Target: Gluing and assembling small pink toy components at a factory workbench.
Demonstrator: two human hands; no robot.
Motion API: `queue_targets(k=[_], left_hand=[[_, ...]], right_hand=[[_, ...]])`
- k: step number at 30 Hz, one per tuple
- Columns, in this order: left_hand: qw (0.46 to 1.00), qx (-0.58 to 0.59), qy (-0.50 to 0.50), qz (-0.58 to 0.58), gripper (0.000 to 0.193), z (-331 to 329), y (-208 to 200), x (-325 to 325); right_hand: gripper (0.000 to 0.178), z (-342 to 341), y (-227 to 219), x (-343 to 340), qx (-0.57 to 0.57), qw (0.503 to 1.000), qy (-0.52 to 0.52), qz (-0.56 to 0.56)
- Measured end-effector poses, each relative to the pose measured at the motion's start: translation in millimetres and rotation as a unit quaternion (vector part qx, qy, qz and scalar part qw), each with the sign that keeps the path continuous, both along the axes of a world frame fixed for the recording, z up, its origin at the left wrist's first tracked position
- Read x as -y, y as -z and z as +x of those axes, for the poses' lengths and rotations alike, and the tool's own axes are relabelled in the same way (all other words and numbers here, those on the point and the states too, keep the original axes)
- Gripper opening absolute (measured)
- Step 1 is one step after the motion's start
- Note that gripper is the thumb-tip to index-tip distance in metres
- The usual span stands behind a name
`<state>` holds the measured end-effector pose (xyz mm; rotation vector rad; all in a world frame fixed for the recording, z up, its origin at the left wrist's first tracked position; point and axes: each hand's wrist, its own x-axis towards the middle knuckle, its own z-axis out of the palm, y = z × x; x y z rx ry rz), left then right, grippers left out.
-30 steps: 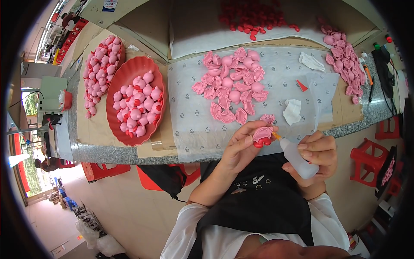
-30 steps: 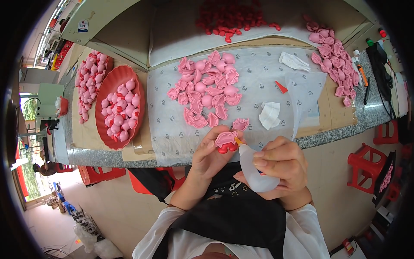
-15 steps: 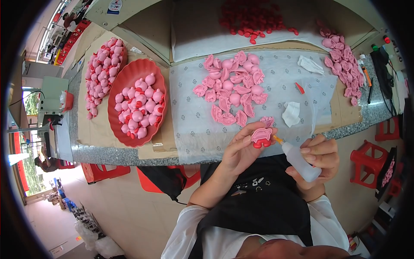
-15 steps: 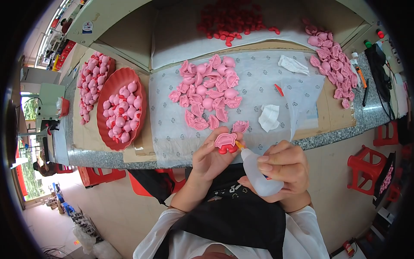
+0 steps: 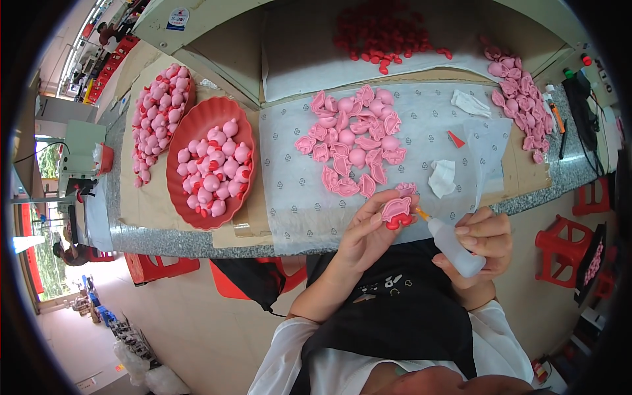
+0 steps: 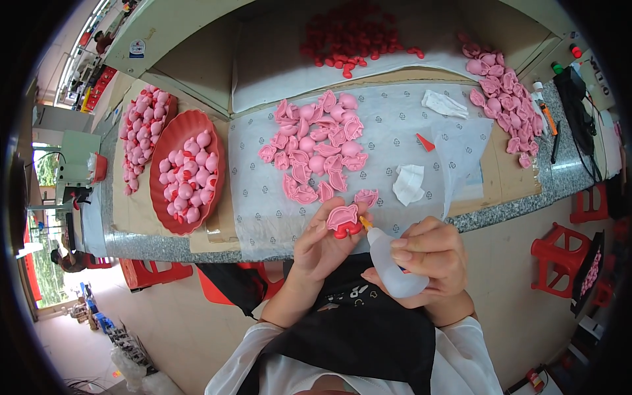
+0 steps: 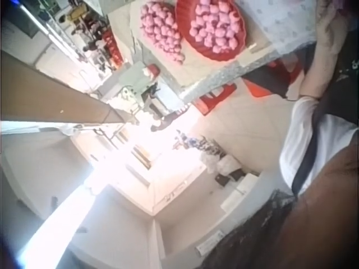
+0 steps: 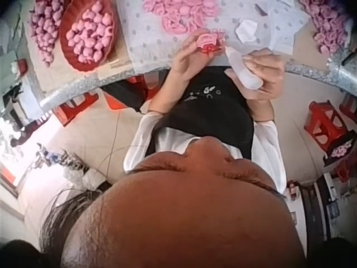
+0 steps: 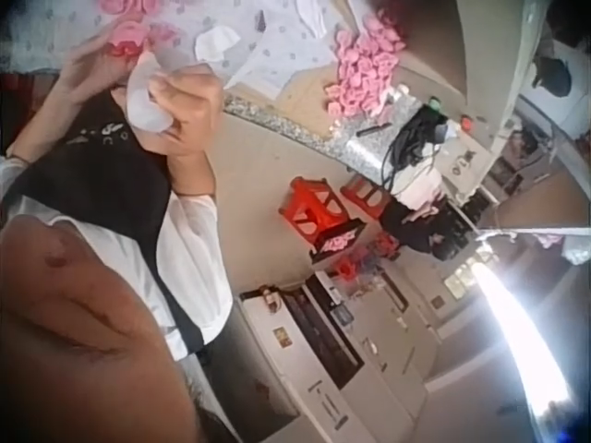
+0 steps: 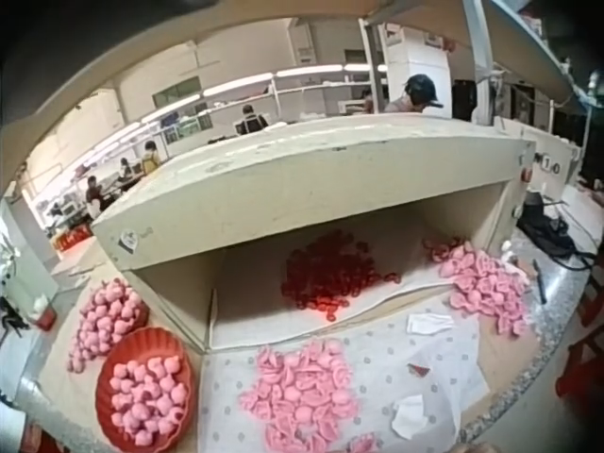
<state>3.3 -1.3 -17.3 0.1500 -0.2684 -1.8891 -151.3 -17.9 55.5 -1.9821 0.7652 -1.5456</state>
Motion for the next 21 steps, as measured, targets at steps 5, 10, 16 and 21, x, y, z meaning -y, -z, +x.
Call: queue_targets(k=[5, 10, 16, 21], left_hand=[[1.0, 0.0, 0.002, -0.017, 0.038, 1, 1, -1], [0.999, 0.036, -0.017, -0.026, 0.039, 1, 0, -2], [0.999, 0.04, -0.033, -0.016, 0.038, 2, 0, -3], [0.999, 0.017, -0.029, -0.018, 0.038, 3, 0, -1]], right_hand=[[0.042, 3, 2, -1, -0.013, 1.0, 0.008, 0.005], [0.042, 5, 1, 0, -0.035, 0.999, -0.004, -0.004], [0.042, 9, 1, 1, -0.038, 0.999, 0.007, -0.012], [0.045, 12, 4, 2, 0.016, 0.999, -0.006, -0.032]])
